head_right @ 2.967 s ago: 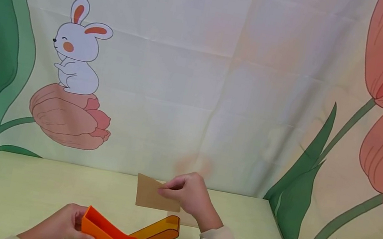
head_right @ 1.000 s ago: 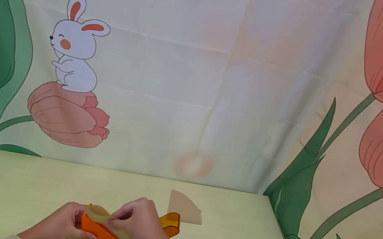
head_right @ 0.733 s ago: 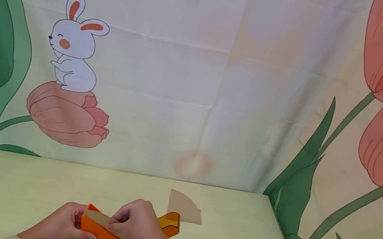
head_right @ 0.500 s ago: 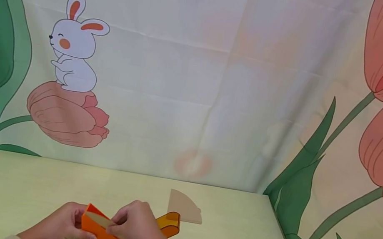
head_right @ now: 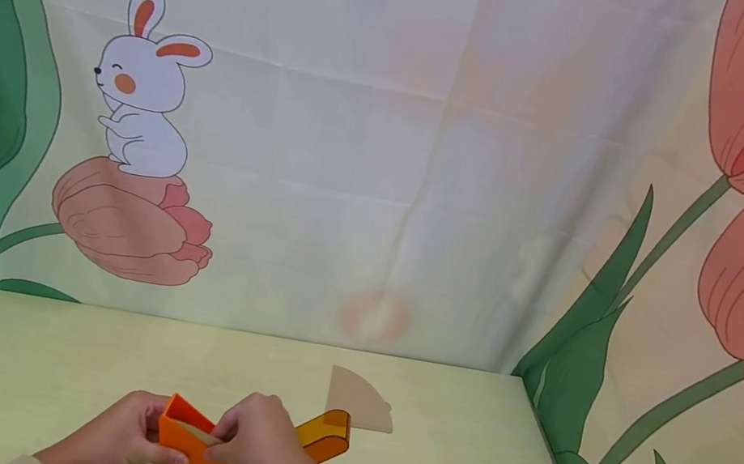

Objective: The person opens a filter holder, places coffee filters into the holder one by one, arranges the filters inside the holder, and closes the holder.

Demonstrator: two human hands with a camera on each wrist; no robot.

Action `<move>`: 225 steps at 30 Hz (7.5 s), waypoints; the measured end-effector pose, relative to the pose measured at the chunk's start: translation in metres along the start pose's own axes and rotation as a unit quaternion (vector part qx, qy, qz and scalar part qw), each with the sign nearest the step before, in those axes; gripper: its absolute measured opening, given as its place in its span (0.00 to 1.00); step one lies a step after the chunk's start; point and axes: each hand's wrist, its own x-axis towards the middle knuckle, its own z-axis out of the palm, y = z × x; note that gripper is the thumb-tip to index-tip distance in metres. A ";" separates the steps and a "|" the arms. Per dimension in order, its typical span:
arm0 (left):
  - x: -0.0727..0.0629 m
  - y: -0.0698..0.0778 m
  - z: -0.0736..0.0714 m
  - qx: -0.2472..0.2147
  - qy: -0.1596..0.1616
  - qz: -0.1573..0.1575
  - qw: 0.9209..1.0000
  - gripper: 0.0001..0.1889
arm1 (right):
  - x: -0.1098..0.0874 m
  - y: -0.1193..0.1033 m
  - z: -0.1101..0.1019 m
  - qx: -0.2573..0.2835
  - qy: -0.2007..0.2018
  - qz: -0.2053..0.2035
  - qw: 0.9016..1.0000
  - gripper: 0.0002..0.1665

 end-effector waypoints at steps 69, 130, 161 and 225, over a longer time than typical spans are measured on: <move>0.002 0.000 0.001 -0.034 -0.011 -0.011 0.999 0.24 | -0.009 0.007 -0.097 -0.016 0.046 0.011 0.999 0.13; 0.002 0.001 0.001 -0.036 -0.011 -0.017 0.999 0.25 | 0.042 0.172 -0.109 -0.082 0.175 0.258 0.946 0.25; 0.001 -0.001 0.001 -0.038 -0.006 -0.025 0.999 0.26 | 0.047 0.166 -0.105 -0.064 0.194 0.262 0.943 0.24; 0.001 0.000 0.002 -0.034 -0.006 -0.019 0.999 0.26 | 0.033 0.148 -0.142 0.035 0.189 0.182 0.964 0.09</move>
